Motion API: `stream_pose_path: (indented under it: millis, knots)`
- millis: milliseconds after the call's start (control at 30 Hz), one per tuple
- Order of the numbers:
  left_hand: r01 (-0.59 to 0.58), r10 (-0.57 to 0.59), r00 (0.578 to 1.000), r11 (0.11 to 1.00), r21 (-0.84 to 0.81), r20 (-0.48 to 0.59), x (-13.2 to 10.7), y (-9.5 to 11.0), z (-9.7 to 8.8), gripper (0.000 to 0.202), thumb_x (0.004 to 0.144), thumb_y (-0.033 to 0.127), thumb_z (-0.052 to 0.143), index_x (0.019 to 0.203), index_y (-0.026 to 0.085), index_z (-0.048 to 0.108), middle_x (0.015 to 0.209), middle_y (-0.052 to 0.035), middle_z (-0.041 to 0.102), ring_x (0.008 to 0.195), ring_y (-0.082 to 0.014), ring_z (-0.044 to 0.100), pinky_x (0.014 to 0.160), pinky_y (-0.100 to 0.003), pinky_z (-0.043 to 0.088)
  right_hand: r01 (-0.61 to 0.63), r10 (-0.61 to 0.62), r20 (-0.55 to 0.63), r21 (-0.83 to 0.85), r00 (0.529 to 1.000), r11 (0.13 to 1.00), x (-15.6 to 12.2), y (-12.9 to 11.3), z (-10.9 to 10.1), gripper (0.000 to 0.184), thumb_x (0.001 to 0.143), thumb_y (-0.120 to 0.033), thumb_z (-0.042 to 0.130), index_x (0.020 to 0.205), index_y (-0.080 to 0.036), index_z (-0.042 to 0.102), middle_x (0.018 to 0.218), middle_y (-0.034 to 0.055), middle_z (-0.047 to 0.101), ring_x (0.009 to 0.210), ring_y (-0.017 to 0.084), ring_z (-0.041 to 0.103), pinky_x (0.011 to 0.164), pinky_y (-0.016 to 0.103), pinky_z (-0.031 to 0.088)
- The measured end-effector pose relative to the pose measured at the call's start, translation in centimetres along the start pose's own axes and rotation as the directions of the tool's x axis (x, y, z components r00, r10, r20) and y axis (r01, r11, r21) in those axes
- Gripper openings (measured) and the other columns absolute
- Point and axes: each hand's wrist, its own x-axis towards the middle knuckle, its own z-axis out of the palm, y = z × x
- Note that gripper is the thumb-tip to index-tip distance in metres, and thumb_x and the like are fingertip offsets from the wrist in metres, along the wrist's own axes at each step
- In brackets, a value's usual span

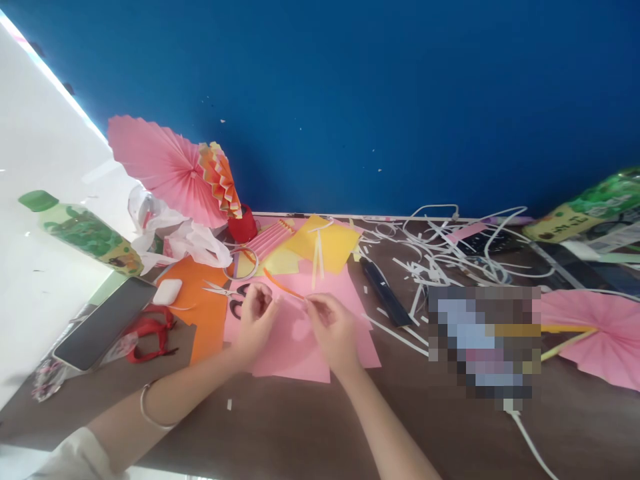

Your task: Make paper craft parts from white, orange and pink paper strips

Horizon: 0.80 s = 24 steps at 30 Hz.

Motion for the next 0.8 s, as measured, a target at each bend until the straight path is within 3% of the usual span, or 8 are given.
stream_pose_path:
  millis: [67,133,233,400,800]
  knots:
    - [-0.204,0.216,0.976,0.950,0.236,-0.026,-0.05,-0.36,-0.18,0.013,0.081,0.029,0.055,0.090,0.020,0.050,0.086,-0.0032,0.048,0.083,-0.0155,0.048,0.076,-0.030,0.040,0.098,-0.095,0.040,-0.085,0.995,0.992,-0.01,-0.07,-0.08,0.012,0.081,-0.030,0.056,0.079,-0.020,0.061,0.080,0.0050,0.066,0.074,0.018,0.063,0.072,0.034,0.053]
    - [-0.369,0.372,0.925,0.834,0.410,0.076,0.06,-0.70,-0.29,0.019,0.082,0.024,0.054,0.100,0.021,0.054,0.105,-0.0084,0.048,0.101,-0.0209,0.045,0.087,-0.037,0.036,0.187,-0.176,0.076,-0.162,0.981,0.969,-0.07,-0.16,-0.14,0.012,0.083,-0.029,0.053,0.079,-0.021,0.061,0.080,0.0051,0.066,0.075,0.018,0.062,0.071,0.034,0.052]
    - [-0.495,0.446,0.866,0.713,0.497,0.224,0.36,-1.00,-0.34,0.017,0.084,0.020,0.051,0.098,0.023,0.060,0.112,-0.0076,0.051,0.109,-0.0230,0.041,0.093,-0.041,0.031,0.263,-0.248,0.093,-0.217,0.964,0.940,-0.14,-0.19,-0.24,0.012,0.084,-0.027,0.050,0.080,-0.022,0.060,0.080,0.0050,0.065,0.075,0.018,0.061,0.068,0.032,0.052]
    - [-0.522,0.434,0.853,0.686,0.507,0.290,0.54,-0.77,-0.32,0.014,0.084,0.018,0.049,0.087,0.022,0.063,0.097,-0.0046,0.061,0.097,-0.0206,0.048,0.086,-0.039,0.033,0.324,-0.301,0.123,-0.266,0.946,0.908,-0.11,0.02,-0.43,0.010,0.085,-0.024,0.049,0.085,-0.022,0.059,0.082,0.0054,0.064,0.077,0.018,0.061,0.068,0.031,0.052]
    - [-0.493,0.392,0.869,0.732,0.470,0.301,0.46,-0.50,-0.32,0.008,0.078,0.018,0.054,0.078,0.021,0.061,0.087,-0.0035,0.063,0.088,-0.0202,0.050,0.083,-0.038,0.032,0.419,-0.357,0.233,-0.333,0.905,0.845,-0.25,0.62,-0.35,0.014,0.088,-0.021,0.040,0.087,-0.022,0.054,0.081,0.0057,0.060,0.077,0.019,0.058,0.071,0.034,0.049]
